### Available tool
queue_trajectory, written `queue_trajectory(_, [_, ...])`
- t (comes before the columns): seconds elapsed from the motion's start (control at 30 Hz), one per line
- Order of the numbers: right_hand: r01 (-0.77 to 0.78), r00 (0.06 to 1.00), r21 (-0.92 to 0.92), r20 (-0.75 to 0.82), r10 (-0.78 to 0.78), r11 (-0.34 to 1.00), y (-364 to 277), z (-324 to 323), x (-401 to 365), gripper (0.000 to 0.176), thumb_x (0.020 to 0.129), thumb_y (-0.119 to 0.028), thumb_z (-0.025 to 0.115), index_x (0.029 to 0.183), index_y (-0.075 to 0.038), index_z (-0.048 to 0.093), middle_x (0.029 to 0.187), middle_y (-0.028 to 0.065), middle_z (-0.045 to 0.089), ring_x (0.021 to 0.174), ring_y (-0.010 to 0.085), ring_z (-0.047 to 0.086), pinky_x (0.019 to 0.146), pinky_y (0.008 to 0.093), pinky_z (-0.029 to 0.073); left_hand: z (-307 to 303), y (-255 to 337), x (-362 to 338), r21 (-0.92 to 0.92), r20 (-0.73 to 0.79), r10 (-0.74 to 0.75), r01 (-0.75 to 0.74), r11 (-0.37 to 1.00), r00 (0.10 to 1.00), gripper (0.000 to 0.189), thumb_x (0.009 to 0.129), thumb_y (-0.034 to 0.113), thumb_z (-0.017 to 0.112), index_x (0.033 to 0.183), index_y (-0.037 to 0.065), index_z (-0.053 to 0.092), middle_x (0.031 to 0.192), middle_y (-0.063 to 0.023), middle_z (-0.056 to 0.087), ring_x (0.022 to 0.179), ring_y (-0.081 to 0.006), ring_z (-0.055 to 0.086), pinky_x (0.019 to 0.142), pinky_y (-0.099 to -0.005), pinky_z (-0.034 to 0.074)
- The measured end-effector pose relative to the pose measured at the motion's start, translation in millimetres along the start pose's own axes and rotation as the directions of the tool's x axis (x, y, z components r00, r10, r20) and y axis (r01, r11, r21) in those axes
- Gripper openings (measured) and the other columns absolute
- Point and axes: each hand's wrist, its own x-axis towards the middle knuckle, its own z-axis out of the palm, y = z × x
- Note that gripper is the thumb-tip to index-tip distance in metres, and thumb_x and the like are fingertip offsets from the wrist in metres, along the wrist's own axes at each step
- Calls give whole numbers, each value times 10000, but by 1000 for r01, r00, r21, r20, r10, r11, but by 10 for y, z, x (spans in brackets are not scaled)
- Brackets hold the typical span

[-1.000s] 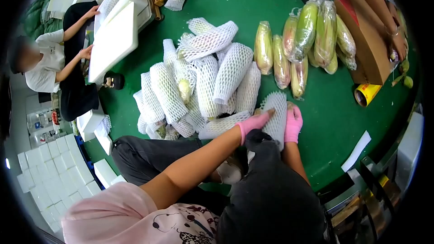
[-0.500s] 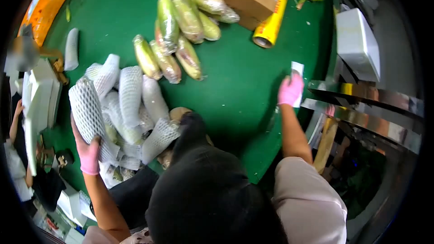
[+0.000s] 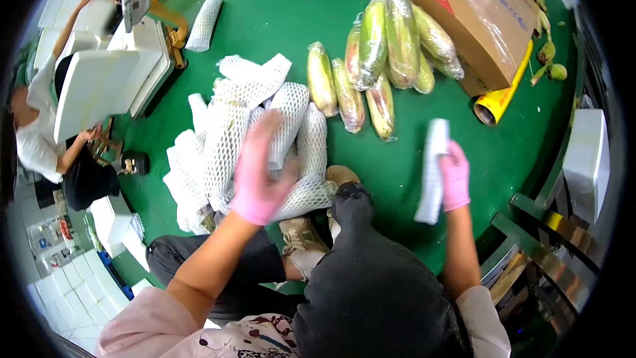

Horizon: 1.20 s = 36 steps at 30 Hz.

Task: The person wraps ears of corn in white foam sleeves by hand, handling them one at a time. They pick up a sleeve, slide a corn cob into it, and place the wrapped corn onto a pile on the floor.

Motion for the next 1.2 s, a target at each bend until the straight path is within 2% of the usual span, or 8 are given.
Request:
queue_trajectory(0.17, [121,794,263,553,-252,957,-812,1411,-49,456,941,-285,572,1295,-5,514,1237,68,559,1155,148,507,960,305,418,923,145,547,-633,-41,-229,152,759,973,669,853,222,631,1416,-10,352,1427,-229,381,1354,-339,350,1125,-375,266])
queue_trajectory(0.23, [-356,899,685,438,31,636,-899,1760,84,433,965,-292,540,1299,-20,500,1232,118,569,1099,187,558,912,295,458,1051,11,702,-842,126,-421,321,433,898,584,937,229,521,1421,-26,319,1366,-232,446,1319,-307,398,1105,-332,285])
queue_trajectory(0.43, [-23,880,-250,454,138,968,-683,1950,416,187,928,-141,595,1043,6,603,929,52,650,840,116,579,737,260,478,1325,-215,415,-708,113,-664,529,467,739,521,948,290,514,1369,7,393,1178,-209,555,1108,-319,550,985,-361,401])
queue_trajectory(0.53, [190,941,21,282,-188,982,-354,2053,361,73,919,-78,586,882,-19,568,766,-1,540,714,61,472,616,231,409,1435,-430,207,-556,82,-712,625,548,697,558,921,335,568,1343,-5,437,1174,-223,575,1102,-319,566,961,-365,421])
queue_trajectory(0.7, [-651,758,607,504,413,455,-750,2066,346,218,938,-188,544,1059,-24,621,922,60,656,836,147,617,725,273,489,1331,-772,145,-891,262,-746,450,55,612,356,907,259,631,1180,39,571,1053,-106,645,941,-218,624,846,-364,509])
queue_trajectory(0.83, [-323,755,56,617,222,945,-125,2138,956,275,903,-204,581,1114,-29,604,1044,90,666,915,202,631,867,349,503,626,-974,404,-949,310,-741,239,-205,595,393,964,319,523,1244,45,510,1113,-144,628,1003,-306,621,905,-458,506])
queue_trajectory(0.93, [602,799,-407,327,-505,687,-300,2695,1694,263,904,-142,563,1128,-7,582,1073,130,663,954,273,646,858,386,517,809,-1071,522,-907,422,-753,241,-346,505,322,942,220,575,1205,37,542,1114,-144,635,1022,-304,619,930,-462,502])
queue_trajectory(1.2, [165,856,-854,373,359,493,-469,3250,2293,446,820,-199,628,1193,42,590,1200,241,603,1117,358,605,883,404,509,893,-1159,622,-887,451,-697,368,-279,557,326,893,44,568,1216,34,521,1102,-122,625,1003,-284,627,882,-412,537])
